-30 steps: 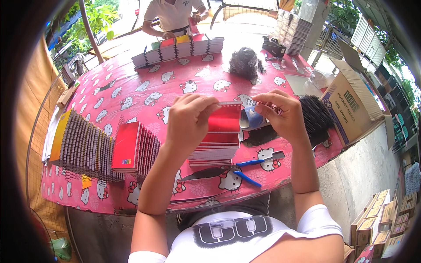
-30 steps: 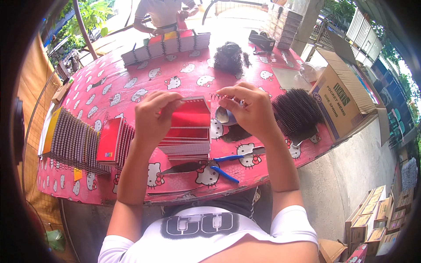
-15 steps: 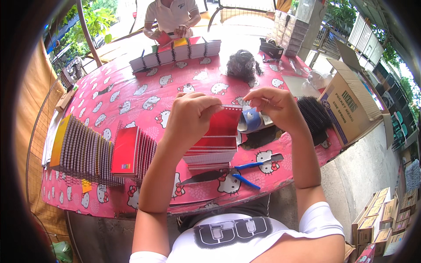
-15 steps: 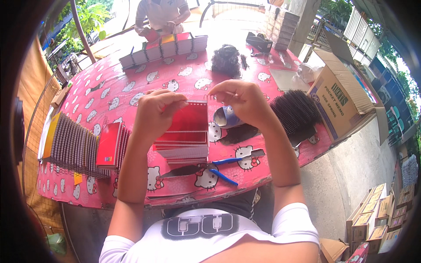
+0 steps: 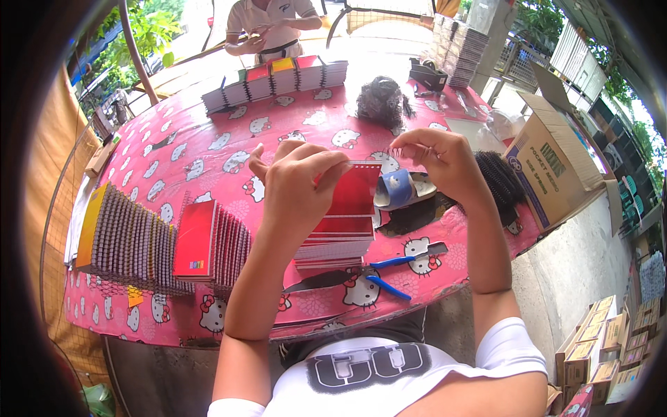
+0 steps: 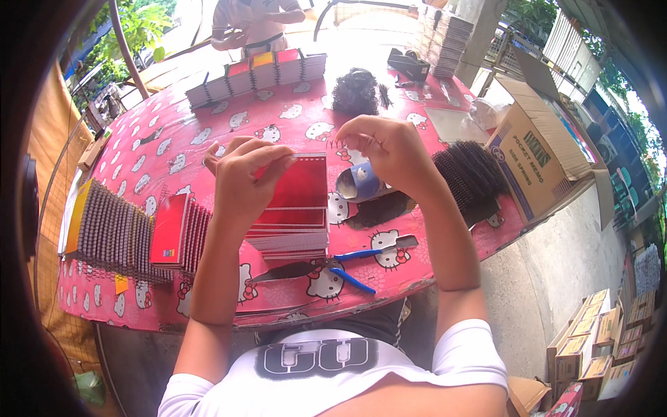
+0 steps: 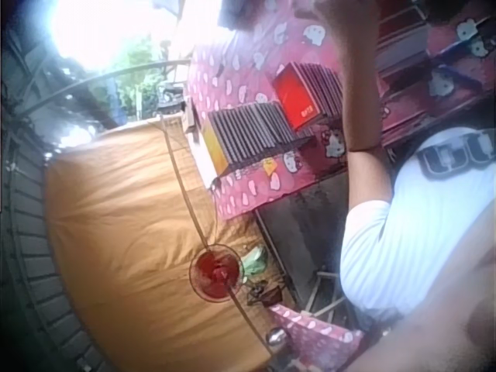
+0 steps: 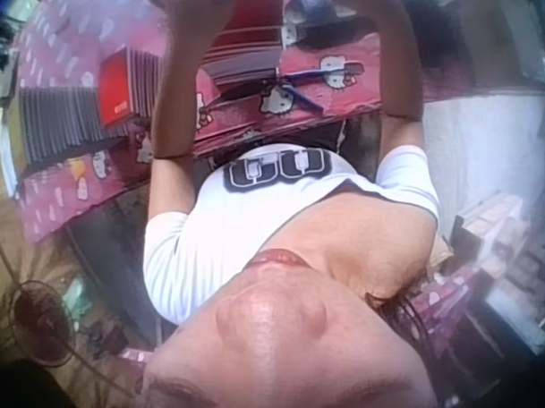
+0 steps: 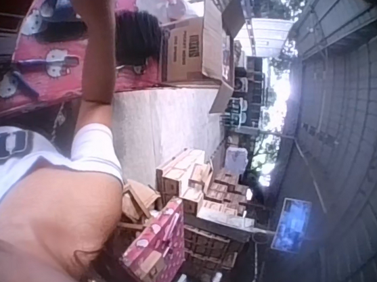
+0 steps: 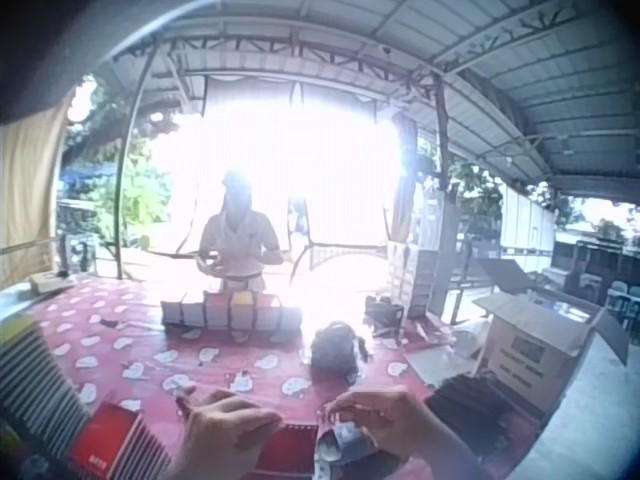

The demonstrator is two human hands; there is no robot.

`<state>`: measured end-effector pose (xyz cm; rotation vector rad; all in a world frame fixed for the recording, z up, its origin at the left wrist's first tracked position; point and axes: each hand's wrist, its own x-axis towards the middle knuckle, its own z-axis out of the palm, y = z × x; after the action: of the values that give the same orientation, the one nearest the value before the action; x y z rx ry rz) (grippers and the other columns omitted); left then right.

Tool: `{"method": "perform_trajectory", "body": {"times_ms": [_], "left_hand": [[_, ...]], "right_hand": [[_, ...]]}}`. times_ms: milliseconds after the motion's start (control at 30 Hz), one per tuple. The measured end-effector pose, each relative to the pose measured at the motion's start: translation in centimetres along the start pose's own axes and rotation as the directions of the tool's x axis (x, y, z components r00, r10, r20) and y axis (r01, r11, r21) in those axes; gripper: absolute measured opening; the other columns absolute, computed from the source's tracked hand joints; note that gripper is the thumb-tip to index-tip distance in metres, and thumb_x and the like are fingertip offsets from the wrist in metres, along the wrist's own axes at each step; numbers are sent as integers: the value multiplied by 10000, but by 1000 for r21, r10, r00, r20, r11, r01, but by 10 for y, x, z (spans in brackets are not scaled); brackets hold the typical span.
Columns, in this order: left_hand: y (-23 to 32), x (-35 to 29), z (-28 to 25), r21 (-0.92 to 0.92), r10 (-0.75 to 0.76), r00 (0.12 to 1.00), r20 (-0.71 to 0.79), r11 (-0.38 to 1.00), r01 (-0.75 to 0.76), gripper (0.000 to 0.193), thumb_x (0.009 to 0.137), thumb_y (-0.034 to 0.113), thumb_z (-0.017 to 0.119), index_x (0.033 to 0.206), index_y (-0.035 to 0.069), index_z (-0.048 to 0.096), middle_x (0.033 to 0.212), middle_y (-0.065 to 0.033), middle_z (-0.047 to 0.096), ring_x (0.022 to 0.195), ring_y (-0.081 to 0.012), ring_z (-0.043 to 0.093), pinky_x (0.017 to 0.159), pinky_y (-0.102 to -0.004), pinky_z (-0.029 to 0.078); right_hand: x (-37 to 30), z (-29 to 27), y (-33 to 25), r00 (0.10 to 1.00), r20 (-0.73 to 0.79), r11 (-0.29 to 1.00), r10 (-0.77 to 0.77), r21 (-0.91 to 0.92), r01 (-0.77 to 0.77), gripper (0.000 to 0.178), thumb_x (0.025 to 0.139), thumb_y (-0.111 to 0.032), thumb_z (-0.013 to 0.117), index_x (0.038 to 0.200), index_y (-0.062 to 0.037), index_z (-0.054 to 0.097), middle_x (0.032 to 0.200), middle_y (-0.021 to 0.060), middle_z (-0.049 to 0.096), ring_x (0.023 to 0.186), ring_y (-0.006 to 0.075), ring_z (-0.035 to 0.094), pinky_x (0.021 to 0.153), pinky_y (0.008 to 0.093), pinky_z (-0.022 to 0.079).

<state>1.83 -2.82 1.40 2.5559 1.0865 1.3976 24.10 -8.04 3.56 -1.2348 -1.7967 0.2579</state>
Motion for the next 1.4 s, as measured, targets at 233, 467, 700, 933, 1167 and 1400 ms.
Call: {"method": "perform_trajectory", "body": {"times_ms": [233, 467, 700, 933, 1167, 1400], "left_hand": [[-9, -2, 7, -203, -20, 999, -29, 979, 13, 95, 798, 196, 732, 865, 131, 749, 852, -18, 701, 859, -207, 618, 839, -409, 409], [-7, -1, 4, -181, 2, 1000, -5, 983, -3, 162, 759, 124, 756, 917, 87, 747, 862, -66, 703, 838, -214, 633, 760, -336, 491], [-5, 0, 1, -174, -14, 999, 39, 984, 21, 190, 737, 130, 769, 919, 82, 741, 854, -64, 698, 840, -214, 629, 762, -338, 489], [-8, -2, 7, -220, -43, 999, 29, 974, 48, 153, 759, 237, 752, 881, 146, 744, 842, -3, 697, 830, -199, 609, 764, -379, 406], [-9, -5, 0, -209, -32, 999, 30, 977, 38, 175, 726, 164, 779, 884, 99, 745, 829, -42, 698, 812, -205, 626, 751, -346, 465], [-1, -7, -12, -188, 33, 999, -6, 982, -33, 190, 707, 108, 789, 890, 77, 747, 843, -64, 704, 823, -211, 642, 746, -332, 498]], "right_hand": [[-1, 0, 1, 986, 135, 985, 97, 128, -115, 101, 907, 4, 587, 966, 4, 669, 823, -2, 641, 803, 74, 603, 706, 222, 490], [-2, 11, -9, 995, 78, 996, 55, -73, -49, 124, 889, -130, 644, 919, -15, 610, 772, 41, 620, 745, 151, 615, 633, 287, 477], [-4, 23, -9, 991, 61, 965, -123, -225, 133, 286, 842, -244, 688, 961, -15, 564, 878, 138, 628, 766, 319, 634, 661, 375, 488], [0, 30, -10, 994, 33, 982, -107, -155, 111, 230, 829, -196, 716, 906, -6, 611, 840, 98, 618, 703, 183, 588, 620, 305, 466], [7, 28, -7, 984, 180, 998, 4, -57, 6, 288, 870, -293, 653, 924, -11, 632, 971, 103, 655, 807, 187, 636, 668, 290, 491], [26, 47, 113, 879, 463, 966, 115, 153, -207, 378, 956, -344, 573, 1109, -8, 652, 976, 94, 692, 782, 130, 624, 720, 294, 530]]}}
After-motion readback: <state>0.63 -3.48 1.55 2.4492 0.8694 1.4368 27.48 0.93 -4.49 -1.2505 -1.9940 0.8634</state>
